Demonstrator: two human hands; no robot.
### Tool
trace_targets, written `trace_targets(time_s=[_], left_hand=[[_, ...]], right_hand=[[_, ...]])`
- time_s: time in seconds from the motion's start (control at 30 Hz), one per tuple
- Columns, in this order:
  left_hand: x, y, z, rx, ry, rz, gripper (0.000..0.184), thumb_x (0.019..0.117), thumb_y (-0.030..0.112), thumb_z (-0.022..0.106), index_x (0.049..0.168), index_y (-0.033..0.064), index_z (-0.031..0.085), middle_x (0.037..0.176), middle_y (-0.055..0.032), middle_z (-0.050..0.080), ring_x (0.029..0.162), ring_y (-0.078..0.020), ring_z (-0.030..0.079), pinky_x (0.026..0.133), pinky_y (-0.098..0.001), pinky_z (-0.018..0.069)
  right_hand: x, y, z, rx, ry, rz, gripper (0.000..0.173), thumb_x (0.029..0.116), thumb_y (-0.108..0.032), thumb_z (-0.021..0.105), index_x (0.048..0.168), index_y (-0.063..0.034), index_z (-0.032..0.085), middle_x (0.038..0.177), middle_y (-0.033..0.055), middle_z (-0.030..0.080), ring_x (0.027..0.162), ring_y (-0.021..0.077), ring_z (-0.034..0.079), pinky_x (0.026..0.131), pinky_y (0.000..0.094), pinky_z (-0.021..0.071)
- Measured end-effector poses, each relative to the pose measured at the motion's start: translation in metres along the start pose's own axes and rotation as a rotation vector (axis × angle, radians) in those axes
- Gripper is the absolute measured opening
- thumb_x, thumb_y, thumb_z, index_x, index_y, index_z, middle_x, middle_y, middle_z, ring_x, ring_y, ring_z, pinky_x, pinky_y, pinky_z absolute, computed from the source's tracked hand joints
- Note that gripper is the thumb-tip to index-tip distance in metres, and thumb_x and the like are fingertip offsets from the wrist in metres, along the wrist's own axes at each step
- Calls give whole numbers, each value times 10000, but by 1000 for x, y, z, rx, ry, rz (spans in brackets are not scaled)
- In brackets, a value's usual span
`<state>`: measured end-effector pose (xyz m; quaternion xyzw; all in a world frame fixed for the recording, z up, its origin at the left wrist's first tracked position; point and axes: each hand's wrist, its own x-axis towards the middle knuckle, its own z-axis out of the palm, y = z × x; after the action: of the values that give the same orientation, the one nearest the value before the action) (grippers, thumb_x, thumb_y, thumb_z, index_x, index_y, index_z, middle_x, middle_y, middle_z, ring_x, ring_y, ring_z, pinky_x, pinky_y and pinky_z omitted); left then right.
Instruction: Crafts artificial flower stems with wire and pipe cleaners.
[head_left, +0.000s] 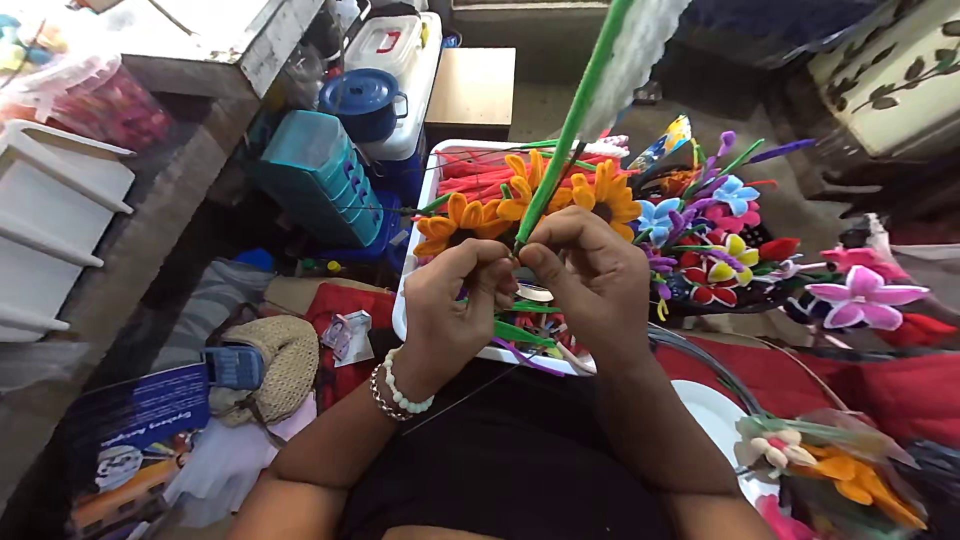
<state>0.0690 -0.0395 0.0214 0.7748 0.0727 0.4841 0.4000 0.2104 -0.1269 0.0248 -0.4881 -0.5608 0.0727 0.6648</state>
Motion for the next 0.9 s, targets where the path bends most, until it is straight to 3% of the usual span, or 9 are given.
trace_targets(time_s=[0.13, 0.3, 0.47, 0.57, 0.67, 0.77, 0.83, 0.9], left_hand=[[0, 6, -3, -188, -74, -113, 67, 1017, 10, 567, 1021, -5, 632, 808, 15, 700, 651, -3, 653, 590, -157, 572], [-2, 5, -4, -453, -155, -256, 92, 1015, 1, 561, 1012, 66, 625, 810, 71, 691, 654, 30, 629, 585, -128, 540], [-4, 5, -2, -685, -202, -348, 108, 1041, 35, 542, 1018, 91, 631, 833, 62, 686, 689, 16, 637, 622, -138, 546], [-4, 5, -1, -444, -179, -274, 109, 1061, 36, 505, 1050, 33, 614, 839, 24, 720, 726, -37, 703, 678, -202, 612], [-5, 0, -2, -10, -113, -94, 152, 988, 67, 654, 1090, -46, 657, 933, -42, 709, 826, -49, 693, 749, -225, 609], [-1, -2, -10, 151, -38, 9, 267, 956, 142, 726, 1151, -32, 671, 1105, -93, 687, 995, -126, 691, 872, -300, 613], [4, 2, -16, 179, -15, 44, 281, 960, 184, 731, 1149, -16, 674, 1164, -102, 668, 1035, -136, 674, 875, -289, 603], [9, 7, -20, 196, 0, 66, 277, 951, 189, 741, 1129, -14, 678, 1179, -107, 666, 996, -115, 665, 812, -248, 588]], right_hand=[[2, 3, -4, 117, -63, 9, 62, 977, -165, 687, 994, -105, 685, 984, -46, 646, 868, 10, 625, 742, 166, 556], [5, 11, -8, 366, -169, 79, 78, 960, -179, 724, 1004, -116, 706, 989, -41, 679, 860, 28, 657, 742, 200, 585], [5, 11, -7, 463, -222, 116, 77, 980, -187, 697, 1001, -113, 694, 964, -41, 653, 858, 27, 634, 744, 197, 566], [2, 6, -5, 264, -113, 142, 58, 985, -140, 667, 1009, -90, 685, 972, -34, 667, 830, 24, 643, 723, 191, 572], [1, 2, -3, 14, -67, 113, 77, 994, -134, 648, 1010, -69, 684, 980, -19, 673, 853, 26, 652, 728, 183, 571], [1, 1, -2, -190, -66, 45, 109, 1004, -168, 645, 999, -66, 683, 963, -15, 653, 829, 8, 623, 714, 163, 546], [0, 1, 1, -312, -88, 0, 139, 1007, -200, 634, 996, -73, 689, 953, -16, 660, 820, 19, 608, 745, 208, 525], [-1, 0, 5, -380, -109, -45, 141, 1009, -188, 625, 1005, -65, 691, 964, -3, 684, 822, 56, 612, 792, 303, 503]])
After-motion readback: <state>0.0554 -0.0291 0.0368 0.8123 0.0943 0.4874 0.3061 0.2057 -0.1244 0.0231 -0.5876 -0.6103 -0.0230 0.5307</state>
